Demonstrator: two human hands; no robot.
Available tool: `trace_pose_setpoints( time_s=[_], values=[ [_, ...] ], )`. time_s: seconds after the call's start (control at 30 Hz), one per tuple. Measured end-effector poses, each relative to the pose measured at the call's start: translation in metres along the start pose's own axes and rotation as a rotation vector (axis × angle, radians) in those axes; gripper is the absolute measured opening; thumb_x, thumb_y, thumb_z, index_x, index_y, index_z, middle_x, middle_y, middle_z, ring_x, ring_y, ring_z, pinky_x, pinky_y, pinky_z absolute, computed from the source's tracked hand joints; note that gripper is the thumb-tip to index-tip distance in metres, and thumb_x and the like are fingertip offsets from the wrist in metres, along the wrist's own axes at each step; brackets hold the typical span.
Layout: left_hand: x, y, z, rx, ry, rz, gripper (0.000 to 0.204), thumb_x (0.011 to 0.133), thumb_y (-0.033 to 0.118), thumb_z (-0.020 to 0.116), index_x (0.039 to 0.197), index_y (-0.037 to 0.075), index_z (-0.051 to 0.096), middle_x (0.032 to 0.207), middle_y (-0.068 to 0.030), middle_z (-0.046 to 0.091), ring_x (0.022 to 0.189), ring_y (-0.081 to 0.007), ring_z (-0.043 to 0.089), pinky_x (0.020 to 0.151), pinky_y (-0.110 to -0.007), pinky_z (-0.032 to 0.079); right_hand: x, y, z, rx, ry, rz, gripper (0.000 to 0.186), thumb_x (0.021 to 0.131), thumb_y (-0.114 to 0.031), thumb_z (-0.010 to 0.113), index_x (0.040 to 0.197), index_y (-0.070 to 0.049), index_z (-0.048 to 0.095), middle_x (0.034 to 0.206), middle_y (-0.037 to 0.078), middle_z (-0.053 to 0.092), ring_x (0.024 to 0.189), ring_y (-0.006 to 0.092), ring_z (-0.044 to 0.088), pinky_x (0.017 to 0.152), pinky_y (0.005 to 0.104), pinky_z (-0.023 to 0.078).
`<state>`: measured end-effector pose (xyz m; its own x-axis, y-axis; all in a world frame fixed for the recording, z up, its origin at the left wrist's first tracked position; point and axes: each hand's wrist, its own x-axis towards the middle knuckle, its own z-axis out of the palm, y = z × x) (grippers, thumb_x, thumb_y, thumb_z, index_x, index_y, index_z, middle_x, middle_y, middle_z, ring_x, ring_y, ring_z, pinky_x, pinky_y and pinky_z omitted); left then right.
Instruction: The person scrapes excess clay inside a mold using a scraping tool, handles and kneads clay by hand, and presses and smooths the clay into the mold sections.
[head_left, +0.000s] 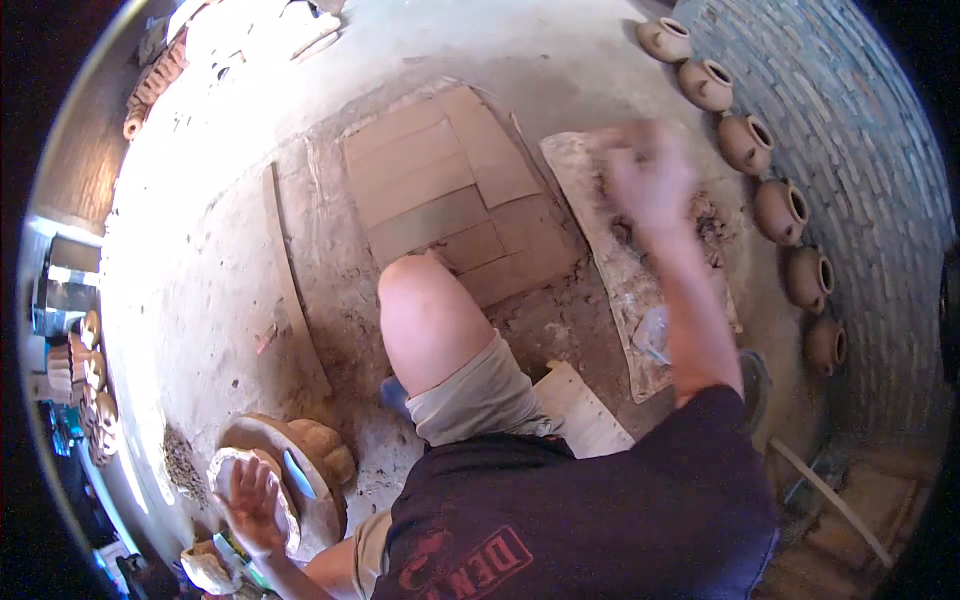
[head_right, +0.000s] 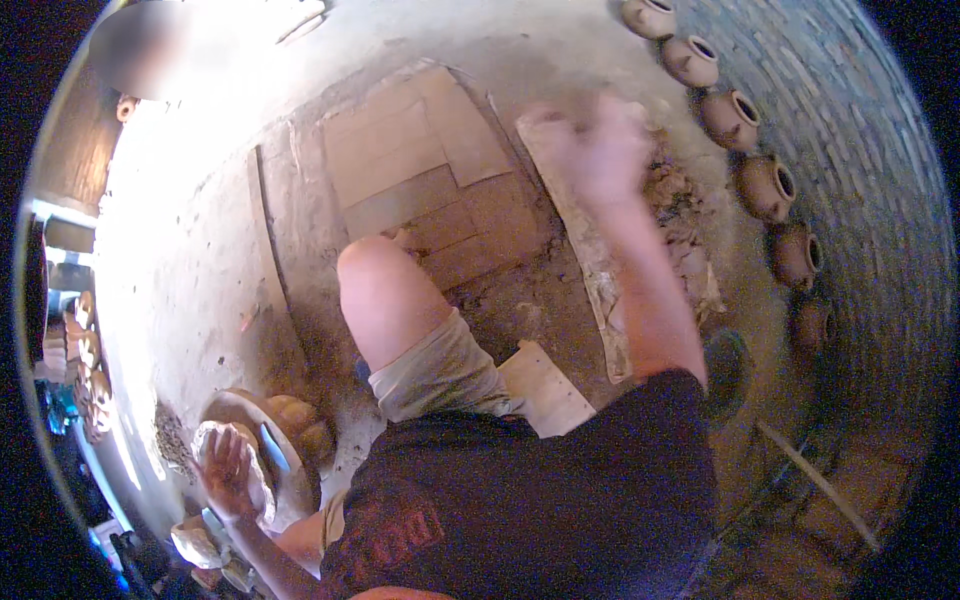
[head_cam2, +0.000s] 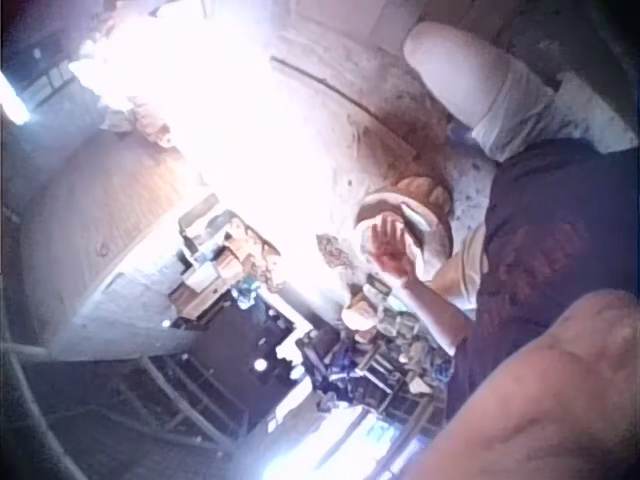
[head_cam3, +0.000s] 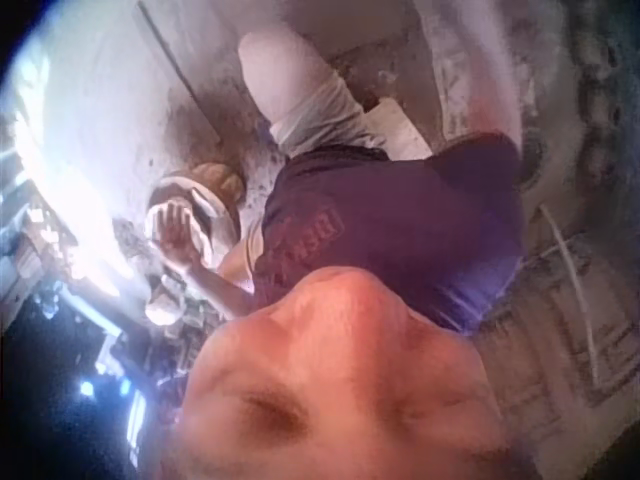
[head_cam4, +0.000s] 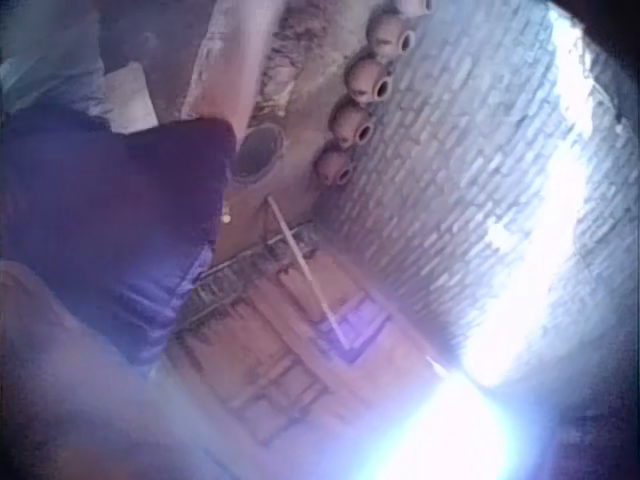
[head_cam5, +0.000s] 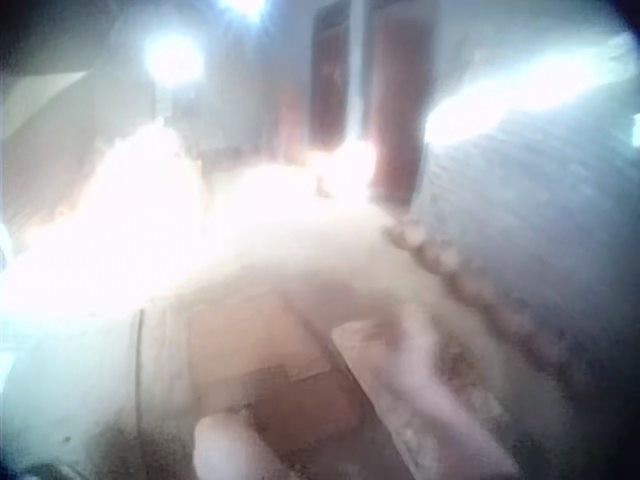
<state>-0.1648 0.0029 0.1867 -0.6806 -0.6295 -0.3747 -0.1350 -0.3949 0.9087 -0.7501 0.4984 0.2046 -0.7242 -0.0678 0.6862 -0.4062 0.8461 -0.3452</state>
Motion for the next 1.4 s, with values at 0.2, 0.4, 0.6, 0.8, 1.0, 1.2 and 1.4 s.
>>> trace_pose_setpoints(
  time_s=[0.2, 0.4, 0.6, 0.8, 1.0, 1.2, 1.4],
  values=[
    [-0.035, 0.006, -0.072, -0.198, 0.163, -0.004, 0.08, 0.106, 0.071, 0.041, 0.155, 0.008, 0.05, 0.152, -0.0163, 0.058, 0.136, -0.032, 0.058, 0.11, -0.051, 0.05, -0.062, 0.259, -0.007, -0.959, -0.714, 0.162, 0.079, 0.095, -0.061, 0.066, 0.158, -0.015, 0.051, 0.167, 0.013, 0.042, 0.159, 0.0338, 0.028, 0.123, 0.0654, 0.025],
    [-0.067, 0.019, -0.051, -0.101, 0.314, 0.026, 0.076, 0.108, 0.067, 0.04, 0.153, 0.006, 0.052, 0.149, -0.0162, 0.061, 0.132, -0.0302, 0.062, 0.109, -0.047, 0.051, -0.026, 0.124, 0.093, -0.723, -0.528, 0.118, 0.058, 0.09, -0.054, 0.075, 0.121, -0.005, 0.073, 0.143, 0.018, 0.063, 0.131, 0.0419, 0.058, 0.106, 0.0545, 0.05],
    [-0.074, 0.004, -0.025, -0.035, 0.357, 0.032, 0.074, 0.11, 0.064, 0.04, 0.153, 0.005, 0.05, 0.146, -0.0152, 0.062, 0.13, -0.0274, 0.063, 0.104, -0.041, 0.055, -0.234, -0.049, 0.292, -0.024, -0.948, -0.183, 0.089, 0.084, -0.064, 0.074, 0.151, -0.008, 0.054, 0.155, 0.025, 0.049, 0.143, 0.0448, 0.046, 0.12, 0.0554, 0.037],
    [-0.165, 0.022, -0.024, 0.14, 0.643, 0.152, 0.065, 0.112, 0.055, 0.041, 0.154, 0.006, 0.05, 0.146, -0.0135, 0.061, 0.13, -0.0263, 0.062, 0.106, -0.04, 0.051, -0.294, -0.161, 0.328, -0.118, -0.965, -0.089, 0.068, 0.095, -0.059, 0.068, 0.147, -0.016, 0.055, 0.162, 0.021, 0.04, 0.147, 0.0445, 0.042, 0.11, 0.0649, 0.042],
    [-0.186, 0.015, -0.037, 0.086, 0.69, 0.174, 0.064, 0.113, 0.053, 0.041, 0.154, 0.006, 0.05, 0.146, -0.0135, 0.061, 0.132, -0.0263, 0.061, 0.106, -0.04, 0.052, -0.223, -0.104, 0.376, 0.073, -1.228, -0.248, 0.055, 0.099, -0.05, 0.067, 0.127, -0.004, 0.06, 0.13, 0.03, 0.066, 0.123, 0.0475, 0.064, 0.091, 0.0564, 0.055],
    [-0.154, 0.032, -0.048, 0.098, 0.553, 0.29, 0.068, 0.112, 0.055, 0.04, 0.157, 0.004, 0.044, 0.152, -0.0169, 0.057, 0.135, -0.0313, 0.059, 0.109, -0.043, 0.051, -0.1, -0.192, 0.326, 0.832, -0.755, 0.482, 0.053, 0.099, -0.044, 0.074, 0.122, 0.003, 0.065, 0.107, 0.015, 0.076, 0.097, 0.0248, 0.071, 0.085, 0.038, 0.055],
    [0.002, 0.056, 0.042, -0.355, 0.5, 0.481, 0.075, 0.105, 0.065, 0.043, 0.154, 0.007, 0.044, 0.147, -0.0173, 0.054, 0.13, -0.0324, 0.056, 0.108, -0.056, 0.046, -0.128, -0.393, 0.099, 1.41, -0.435, -0.168, 0.065, 0.099, -0.037, 0.074, 0.146, -0.001, 0.046, 0.127, 0.019, 0.062, 0.115, 0.0268, 0.06, 0.1, 0.0481, 0.047]
  ],
)
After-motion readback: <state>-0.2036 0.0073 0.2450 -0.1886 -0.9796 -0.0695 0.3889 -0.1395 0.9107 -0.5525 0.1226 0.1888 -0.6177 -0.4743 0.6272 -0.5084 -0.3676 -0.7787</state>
